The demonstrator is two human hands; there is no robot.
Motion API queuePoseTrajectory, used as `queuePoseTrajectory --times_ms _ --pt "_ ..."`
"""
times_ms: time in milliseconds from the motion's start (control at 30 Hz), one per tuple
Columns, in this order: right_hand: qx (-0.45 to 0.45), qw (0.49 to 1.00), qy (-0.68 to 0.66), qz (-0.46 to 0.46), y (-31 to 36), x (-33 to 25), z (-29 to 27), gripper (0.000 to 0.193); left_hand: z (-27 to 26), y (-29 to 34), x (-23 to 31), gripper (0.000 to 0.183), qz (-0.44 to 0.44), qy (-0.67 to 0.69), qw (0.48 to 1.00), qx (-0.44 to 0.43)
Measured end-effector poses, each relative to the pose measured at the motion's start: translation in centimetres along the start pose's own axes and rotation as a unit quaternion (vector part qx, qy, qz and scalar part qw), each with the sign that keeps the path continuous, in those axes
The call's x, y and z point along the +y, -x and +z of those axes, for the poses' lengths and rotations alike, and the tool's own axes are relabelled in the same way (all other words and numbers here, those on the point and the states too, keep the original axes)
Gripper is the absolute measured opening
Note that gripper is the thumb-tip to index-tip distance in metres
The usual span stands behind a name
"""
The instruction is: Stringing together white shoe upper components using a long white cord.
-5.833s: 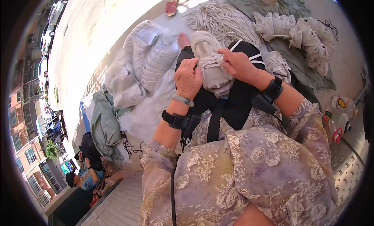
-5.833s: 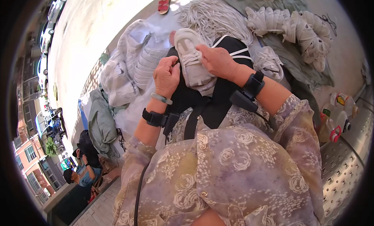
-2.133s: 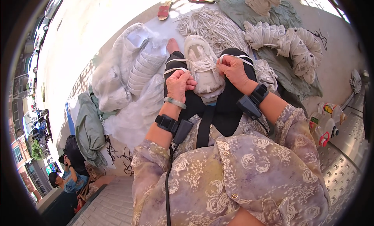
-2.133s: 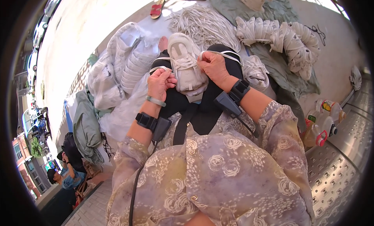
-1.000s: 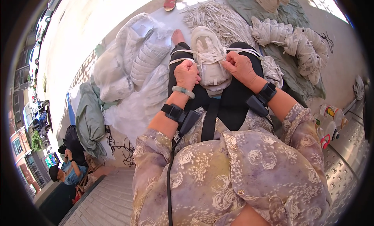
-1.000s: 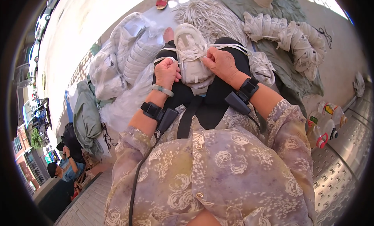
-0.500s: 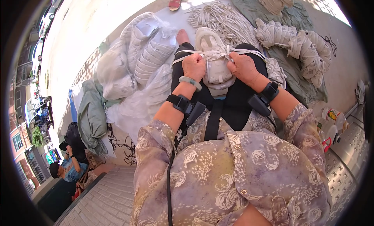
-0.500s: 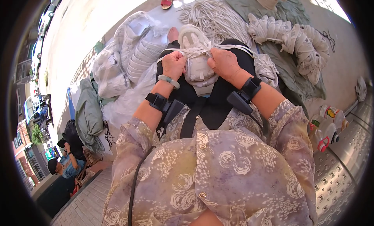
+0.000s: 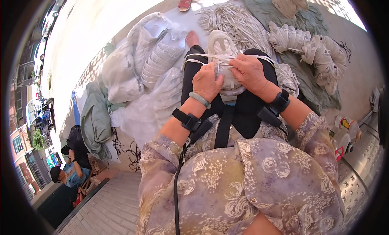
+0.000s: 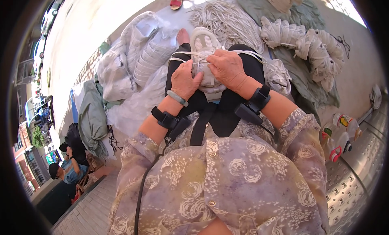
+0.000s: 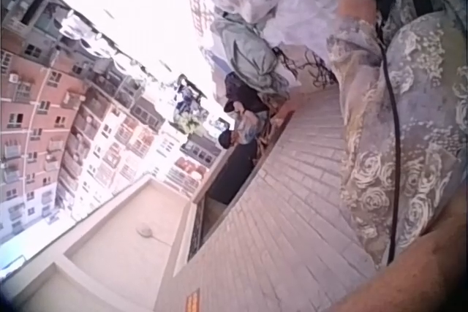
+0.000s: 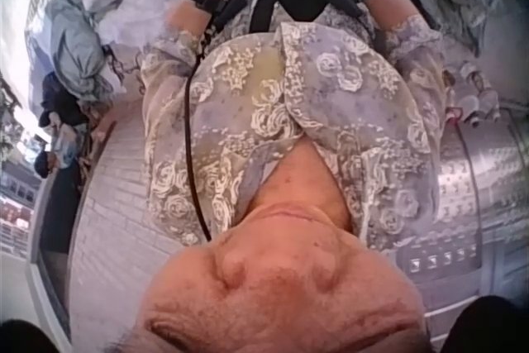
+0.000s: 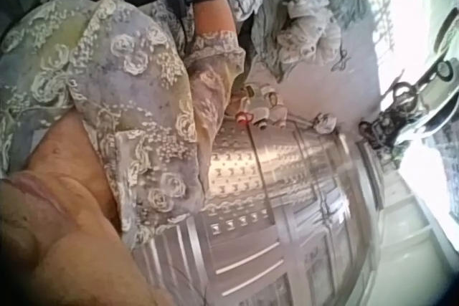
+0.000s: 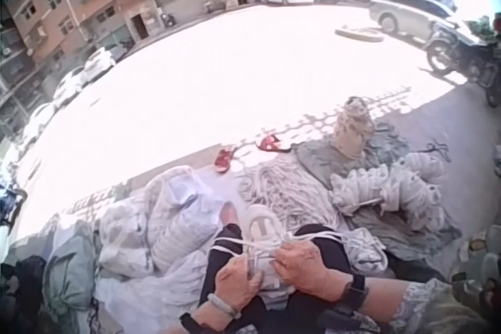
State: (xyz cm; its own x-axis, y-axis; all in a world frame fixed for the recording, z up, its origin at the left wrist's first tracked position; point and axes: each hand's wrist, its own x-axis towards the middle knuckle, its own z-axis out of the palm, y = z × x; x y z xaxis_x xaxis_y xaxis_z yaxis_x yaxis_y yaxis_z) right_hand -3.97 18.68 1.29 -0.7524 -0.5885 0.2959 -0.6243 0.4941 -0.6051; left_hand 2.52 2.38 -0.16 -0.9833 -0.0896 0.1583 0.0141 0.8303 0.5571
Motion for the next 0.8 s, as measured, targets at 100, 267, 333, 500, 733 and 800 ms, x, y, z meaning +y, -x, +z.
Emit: queuePoseTrajectory --times_ms 100,267,333,500,733,800 --pt "-0.034 0.999 0.015 -0.024 -1.0 -0.7 1.6 0.007 0.1 -0.3 -0.4 0.033 -0.079 0.005 0.994 -0.082" --pt "-0.074 0.994 0.075 -0.023 -1.5 -1.1 3.4 0.006 0.4 0.1 -1.3 0.026 -0.114 0.117 0.985 -0.046" --pt "-0.076 0.991 0.105 -0.023 -1.4 -1.0 3.9 0.008 0.8 0.3 -1.7 0.026 -0.098 0.128 0.986 -0.037" --pt "-0.106 0.986 0.116 -0.05 -1.5 -0.8 4.5 0.004 1.5 0.9 -2.5 0.026 -0.091 0.182 0.978 -0.034" --pt "-0.083 0.957 0.166 -0.223 -1.5 -0.5 2.6 0.004 1.3 1.3 -1.5 0.025 -0.092 0.153 0.983 -0.032" --pt "-0.082 0.964 0.164 -0.195 -0.7 0.0 0.3 0.005 0.7 1.2 -1.1 0.024 -0.077 0.123 0.989 -0.021"
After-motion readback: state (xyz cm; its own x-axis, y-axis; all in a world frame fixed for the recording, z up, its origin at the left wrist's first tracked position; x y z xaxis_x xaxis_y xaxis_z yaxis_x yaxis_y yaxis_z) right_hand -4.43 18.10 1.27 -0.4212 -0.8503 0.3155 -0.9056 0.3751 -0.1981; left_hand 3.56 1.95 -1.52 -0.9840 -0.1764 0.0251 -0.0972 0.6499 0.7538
